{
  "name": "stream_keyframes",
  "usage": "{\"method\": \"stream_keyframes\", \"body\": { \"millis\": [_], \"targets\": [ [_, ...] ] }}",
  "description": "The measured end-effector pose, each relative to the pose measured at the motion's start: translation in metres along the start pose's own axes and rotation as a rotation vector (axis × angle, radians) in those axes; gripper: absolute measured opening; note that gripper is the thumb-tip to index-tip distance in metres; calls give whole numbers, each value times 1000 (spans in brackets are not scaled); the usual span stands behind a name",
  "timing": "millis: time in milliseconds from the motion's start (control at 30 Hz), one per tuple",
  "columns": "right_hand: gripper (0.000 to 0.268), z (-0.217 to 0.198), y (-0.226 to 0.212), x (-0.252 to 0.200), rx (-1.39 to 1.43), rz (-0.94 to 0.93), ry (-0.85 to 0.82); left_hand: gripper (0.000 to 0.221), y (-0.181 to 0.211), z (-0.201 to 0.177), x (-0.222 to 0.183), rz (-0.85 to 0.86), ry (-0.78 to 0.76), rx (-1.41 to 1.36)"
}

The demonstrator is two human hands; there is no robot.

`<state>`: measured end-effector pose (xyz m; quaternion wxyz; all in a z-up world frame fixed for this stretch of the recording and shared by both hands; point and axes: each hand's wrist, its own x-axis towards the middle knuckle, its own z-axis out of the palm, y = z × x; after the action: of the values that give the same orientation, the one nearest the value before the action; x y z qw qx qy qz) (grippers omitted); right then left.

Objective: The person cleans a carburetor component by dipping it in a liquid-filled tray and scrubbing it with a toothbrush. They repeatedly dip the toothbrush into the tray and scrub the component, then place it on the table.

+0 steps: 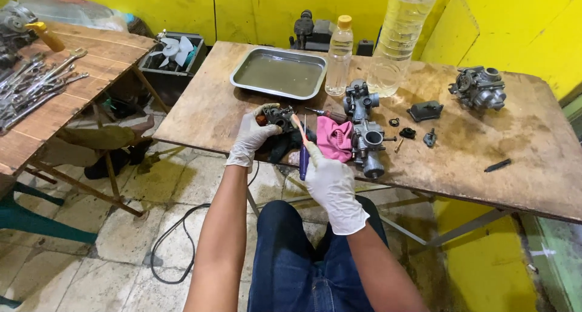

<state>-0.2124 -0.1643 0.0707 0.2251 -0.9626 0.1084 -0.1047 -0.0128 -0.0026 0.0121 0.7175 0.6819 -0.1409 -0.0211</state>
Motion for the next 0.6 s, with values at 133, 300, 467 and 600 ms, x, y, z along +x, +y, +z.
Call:
{"method": "stream_keyframes", "body": {
  "millis": [133, 300, 467, 600],
  "targets": [
    [49, -21, -1, 0, 57, 75, -134, 68, -9, -3, 5, 43, -28, -39],
    [45, 21, 21, 32, -99, 36, -118, 69, 0, -1, -4, 100, -94, -63],
    [42, -11, 3, 17, -65, 72, -207, 71, -1, -3, -1, 138, -106, -38],
    [43, -55, -23, 18, -12, 114, -219, 70, -4, -3, -1, 137, -88, -17]
  ]
}}
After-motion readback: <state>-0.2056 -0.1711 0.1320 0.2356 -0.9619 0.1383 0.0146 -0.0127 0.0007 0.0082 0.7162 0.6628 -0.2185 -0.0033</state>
